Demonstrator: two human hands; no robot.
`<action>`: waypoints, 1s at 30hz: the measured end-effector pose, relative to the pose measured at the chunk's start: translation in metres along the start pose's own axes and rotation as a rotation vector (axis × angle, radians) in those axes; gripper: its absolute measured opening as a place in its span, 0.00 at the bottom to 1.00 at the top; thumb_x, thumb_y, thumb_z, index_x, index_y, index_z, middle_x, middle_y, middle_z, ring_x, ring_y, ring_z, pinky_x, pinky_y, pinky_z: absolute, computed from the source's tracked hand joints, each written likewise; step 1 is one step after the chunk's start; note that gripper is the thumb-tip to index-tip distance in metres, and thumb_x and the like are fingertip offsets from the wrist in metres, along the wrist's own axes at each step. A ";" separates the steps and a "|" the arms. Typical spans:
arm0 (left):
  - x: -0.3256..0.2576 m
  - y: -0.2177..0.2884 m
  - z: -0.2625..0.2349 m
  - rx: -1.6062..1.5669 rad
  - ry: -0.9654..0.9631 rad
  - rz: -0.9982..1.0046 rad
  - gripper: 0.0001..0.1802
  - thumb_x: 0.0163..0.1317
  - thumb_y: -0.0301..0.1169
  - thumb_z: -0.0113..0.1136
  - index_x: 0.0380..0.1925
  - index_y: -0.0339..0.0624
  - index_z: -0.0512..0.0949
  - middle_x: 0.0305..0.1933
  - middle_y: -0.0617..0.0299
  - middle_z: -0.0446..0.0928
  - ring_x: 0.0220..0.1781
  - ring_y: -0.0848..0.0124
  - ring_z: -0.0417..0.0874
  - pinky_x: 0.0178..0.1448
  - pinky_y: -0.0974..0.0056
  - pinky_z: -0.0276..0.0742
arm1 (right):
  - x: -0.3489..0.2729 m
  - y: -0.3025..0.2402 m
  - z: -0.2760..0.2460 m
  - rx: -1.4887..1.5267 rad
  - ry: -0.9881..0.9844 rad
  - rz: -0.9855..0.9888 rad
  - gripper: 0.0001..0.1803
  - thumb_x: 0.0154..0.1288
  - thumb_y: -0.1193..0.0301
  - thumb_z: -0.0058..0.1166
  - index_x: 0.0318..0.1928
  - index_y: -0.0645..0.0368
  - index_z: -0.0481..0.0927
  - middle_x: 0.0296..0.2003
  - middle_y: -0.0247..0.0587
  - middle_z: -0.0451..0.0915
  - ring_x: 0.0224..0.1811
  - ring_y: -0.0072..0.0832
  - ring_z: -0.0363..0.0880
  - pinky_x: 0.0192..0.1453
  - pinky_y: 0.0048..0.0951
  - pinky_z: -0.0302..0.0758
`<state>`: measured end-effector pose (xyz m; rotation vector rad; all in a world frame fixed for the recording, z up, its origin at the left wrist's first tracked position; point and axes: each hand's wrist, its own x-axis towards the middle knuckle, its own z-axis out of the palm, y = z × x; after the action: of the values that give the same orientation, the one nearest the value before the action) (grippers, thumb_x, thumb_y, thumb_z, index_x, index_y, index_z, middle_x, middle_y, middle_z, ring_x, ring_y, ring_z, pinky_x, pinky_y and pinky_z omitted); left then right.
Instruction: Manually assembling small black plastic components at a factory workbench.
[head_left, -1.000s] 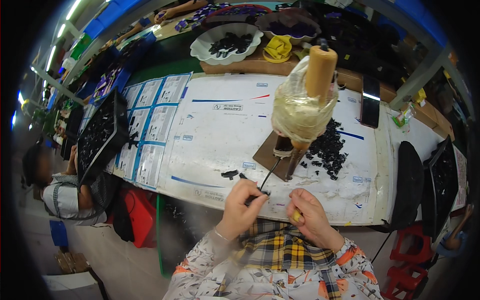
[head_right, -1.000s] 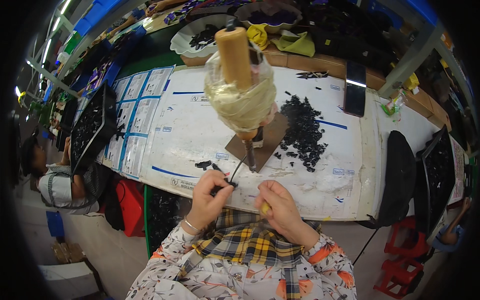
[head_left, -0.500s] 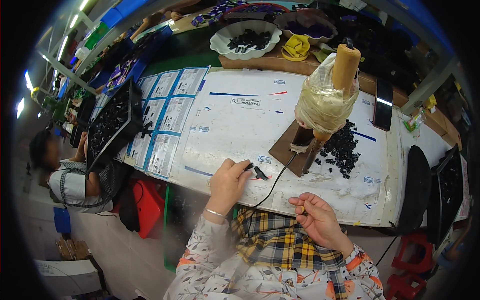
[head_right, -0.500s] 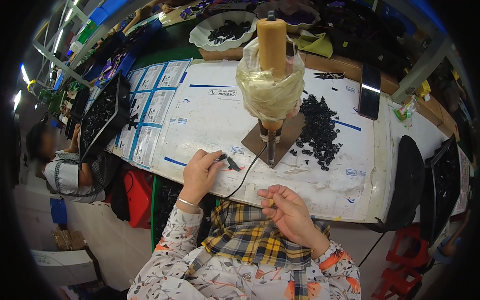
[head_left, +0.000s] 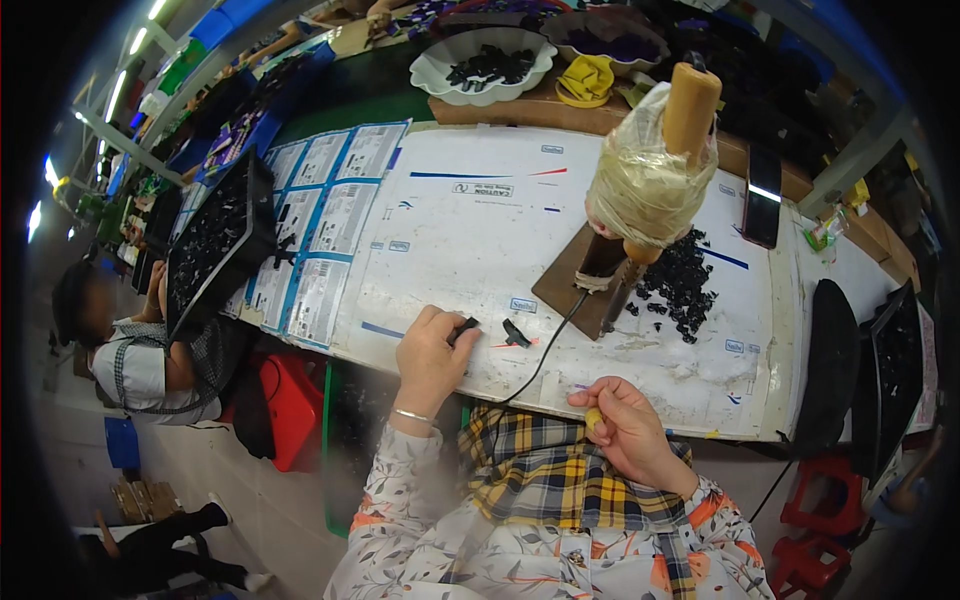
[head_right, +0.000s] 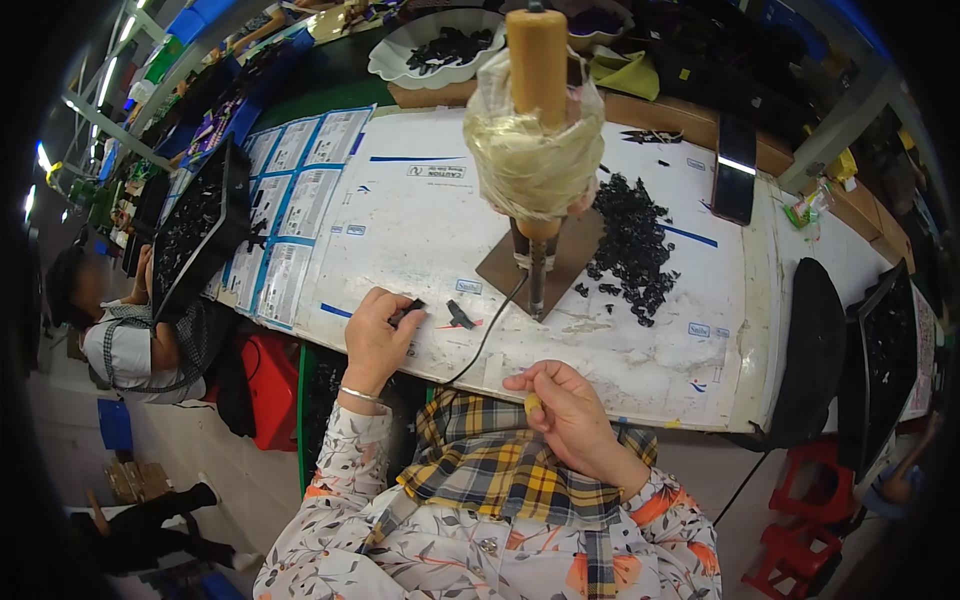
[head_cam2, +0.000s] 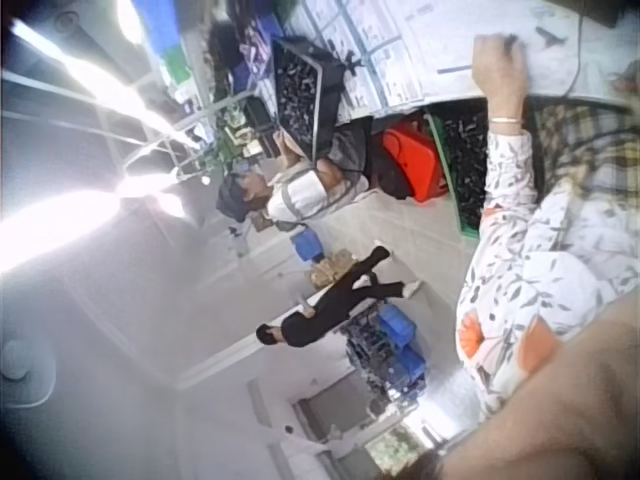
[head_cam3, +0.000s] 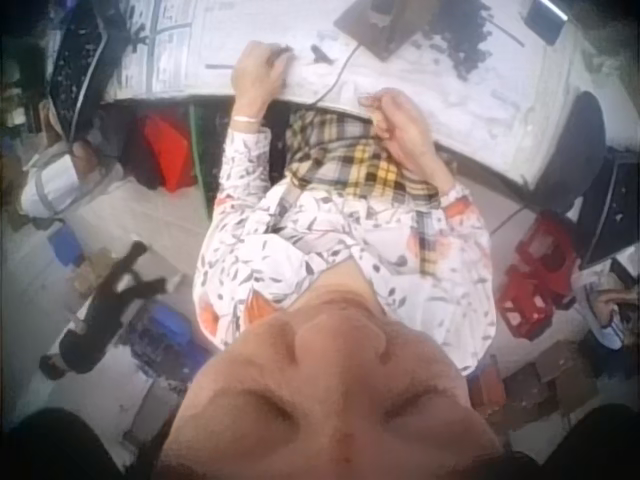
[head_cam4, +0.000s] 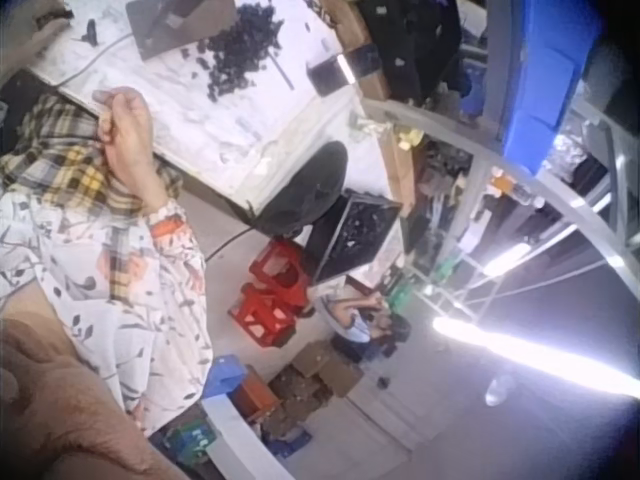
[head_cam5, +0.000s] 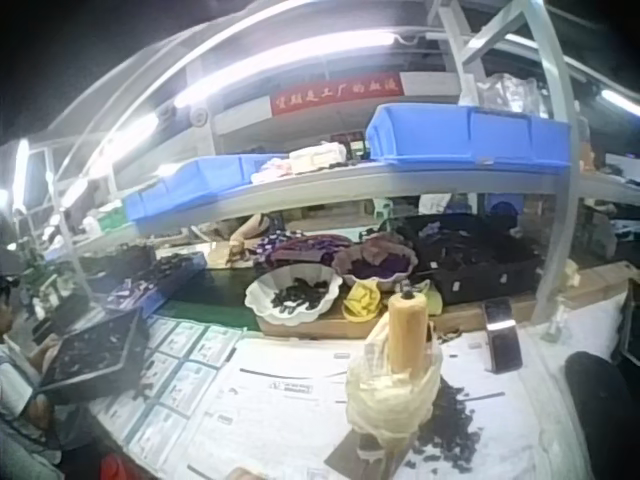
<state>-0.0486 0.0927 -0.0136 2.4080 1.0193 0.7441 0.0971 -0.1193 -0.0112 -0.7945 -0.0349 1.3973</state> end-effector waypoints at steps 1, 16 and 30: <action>0.000 0.000 0.001 -0.009 -0.014 0.010 0.06 0.45 0.25 0.62 0.24 0.37 0.75 0.27 0.57 0.72 0.26 0.64 0.75 0.29 0.66 0.69 | 0.000 0.001 -0.001 -0.017 0.018 -0.032 0.07 0.66 0.72 0.41 0.41 0.61 0.69 0.36 0.40 0.74 0.21 0.13 0.62 0.26 0.14 0.61; -0.018 0.029 -0.008 -1.357 -0.399 -0.564 0.04 0.62 0.28 0.48 0.29 0.41 0.68 0.29 0.57 0.75 0.19 0.76 0.68 0.23 0.74 0.66 | 0.004 0.000 -0.015 0.029 -0.031 -0.157 0.08 0.56 0.83 0.49 0.37 0.62 0.72 0.31 0.46 0.78 0.21 0.17 0.66 0.24 0.15 0.64; -0.038 0.078 0.006 -1.427 -0.540 -0.637 0.07 0.54 0.21 0.54 0.34 0.32 0.72 0.27 0.55 0.75 0.21 0.74 0.73 0.23 0.70 0.72 | -0.001 -0.007 -0.006 -0.005 -0.036 -0.202 0.06 0.59 0.79 0.49 0.37 0.61 0.71 0.33 0.44 0.76 0.22 0.16 0.67 0.25 0.16 0.64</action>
<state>-0.0266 0.0135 0.0134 0.8693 0.5743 0.3080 0.1057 -0.1228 -0.0121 -0.7487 -0.1431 1.2203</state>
